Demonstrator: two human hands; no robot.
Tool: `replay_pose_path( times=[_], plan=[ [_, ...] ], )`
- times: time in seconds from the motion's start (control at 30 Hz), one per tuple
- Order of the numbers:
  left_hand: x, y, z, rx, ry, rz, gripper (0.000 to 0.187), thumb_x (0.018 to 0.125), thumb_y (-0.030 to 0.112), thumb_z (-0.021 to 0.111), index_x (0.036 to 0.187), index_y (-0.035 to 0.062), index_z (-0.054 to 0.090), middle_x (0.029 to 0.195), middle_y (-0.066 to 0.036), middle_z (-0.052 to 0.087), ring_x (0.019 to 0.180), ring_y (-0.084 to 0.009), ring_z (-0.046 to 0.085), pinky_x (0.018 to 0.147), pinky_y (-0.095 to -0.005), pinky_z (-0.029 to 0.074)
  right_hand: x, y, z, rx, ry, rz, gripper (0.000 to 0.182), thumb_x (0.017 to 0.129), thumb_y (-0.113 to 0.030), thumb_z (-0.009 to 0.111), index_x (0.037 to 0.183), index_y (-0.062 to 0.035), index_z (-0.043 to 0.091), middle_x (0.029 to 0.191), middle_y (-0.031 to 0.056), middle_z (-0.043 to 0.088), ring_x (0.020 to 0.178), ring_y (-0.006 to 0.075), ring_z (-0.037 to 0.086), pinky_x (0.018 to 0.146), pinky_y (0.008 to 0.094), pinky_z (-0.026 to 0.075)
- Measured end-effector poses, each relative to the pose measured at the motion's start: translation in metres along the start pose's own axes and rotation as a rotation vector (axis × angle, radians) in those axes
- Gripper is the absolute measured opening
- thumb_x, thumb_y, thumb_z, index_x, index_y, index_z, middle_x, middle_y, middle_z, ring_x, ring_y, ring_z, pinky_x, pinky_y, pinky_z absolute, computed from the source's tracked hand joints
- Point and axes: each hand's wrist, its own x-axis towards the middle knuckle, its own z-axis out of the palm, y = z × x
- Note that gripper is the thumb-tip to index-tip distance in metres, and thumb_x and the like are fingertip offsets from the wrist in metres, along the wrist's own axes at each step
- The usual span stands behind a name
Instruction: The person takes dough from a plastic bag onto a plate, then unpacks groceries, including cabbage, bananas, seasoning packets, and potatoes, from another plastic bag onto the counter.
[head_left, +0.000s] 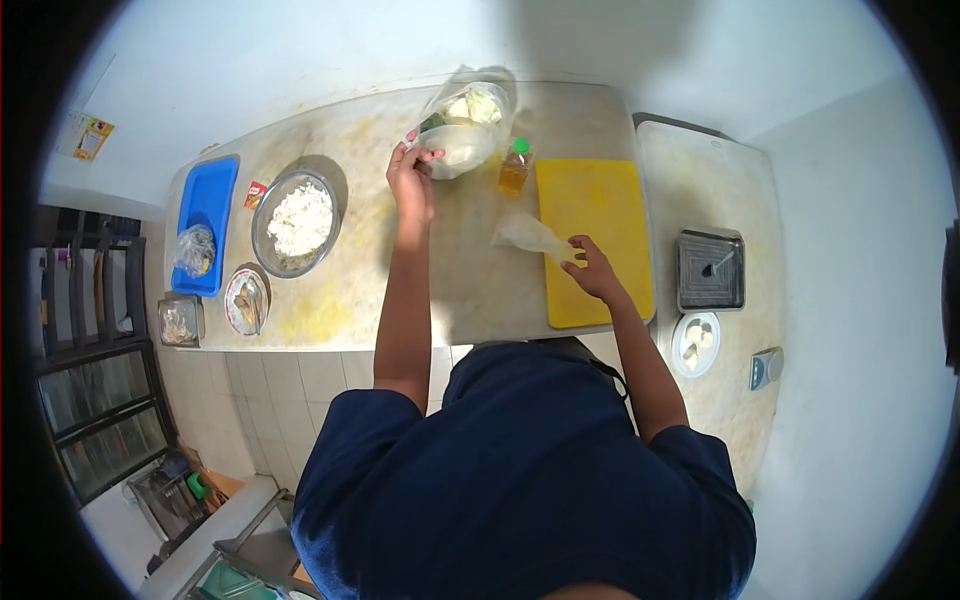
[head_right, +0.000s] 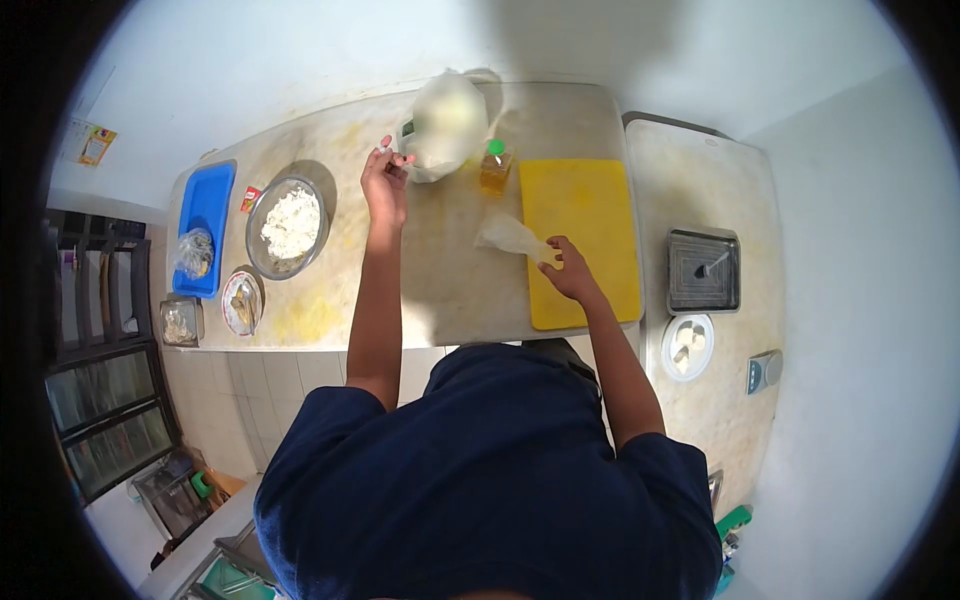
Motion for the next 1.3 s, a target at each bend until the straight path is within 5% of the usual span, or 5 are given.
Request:
replay_pose_path(
  times=[0.33,0.83,1.17,1.27,1.3],
  plan=[
    [-0.057,0.008,-0.005,-0.202,-0.036,0.006,0.042,0.093,0.01,0.051,0.133,-0.0003,0.044,0.08,-0.003,0.057,0.086,-0.0195,0.062,0.089,-0.0359,0.047,-0.004,0.01,0.006,-0.008,-0.031,-0.027,0.054,0.083,-0.022,0.072,0.128,-0.0058,0.047,0.126,0.0162,0.056,0.105,0.031,0.06,0.09,0.0399,0.05],
    [-0.164,0.034,-0.032,-0.067,-0.072,0.045,0.06,0.09,0.021,0.047,0.142,-0.0032,0.033,0.09,-0.007,0.058,0.096,-0.0255,0.061,0.098,-0.0408,0.044,0.006,-0.002,0.005,-0.091,-0.11,-0.039,0.057,0.082,-0.02,0.074,0.13,-0.0051,0.046,0.127,0.0154,0.056,0.108,0.0296,0.06,0.091,0.0382,0.051],
    [-0.172,0.031,-0.034,0.01,-0.05,0.06,0.062,0.091,0.02,0.047,0.144,-0.0047,0.028,0.093,-0.009,0.058,0.098,-0.0266,0.061,0.099,-0.0417,0.045,0.039,-0.149,0.028,0.067,-0.075,-0.507,0.039,0.083,-0.019,0.071,0.115,-0.0019,0.058,0.113,0.0163,0.06,0.101,0.0299,0.06,0.087,0.042,0.05],
    [-0.167,0.025,-0.039,0.063,-0.07,0.081,0.059,0.094,0.023,0.046,0.144,-0.0039,0.028,0.093,-0.009,0.059,0.098,-0.025,0.061,0.098,-0.0409,0.046,0.064,-0.184,0.051,-0.106,-0.022,-0.92,0.039,0.079,-0.019,0.074,0.111,-0.0016,0.06,0.111,0.0154,0.06,0.105,0.0322,0.058,0.088,0.0413,0.049],
    [-0.167,0.024,-0.039,0.075,-0.071,0.087,0.059,0.094,0.023,0.046,0.144,-0.0039,0.028,0.093,-0.009,0.058,0.097,-0.0242,0.061,0.098,-0.0404,0.046,0.066,-0.193,0.056,-0.264,-0.031,-0.901,0.042,0.078,-0.02,0.074,0.114,-0.0019,0.059,0.114,0.0157,0.06,0.107,0.0336,0.057,0.091,0.0404,0.048]
  ],
)
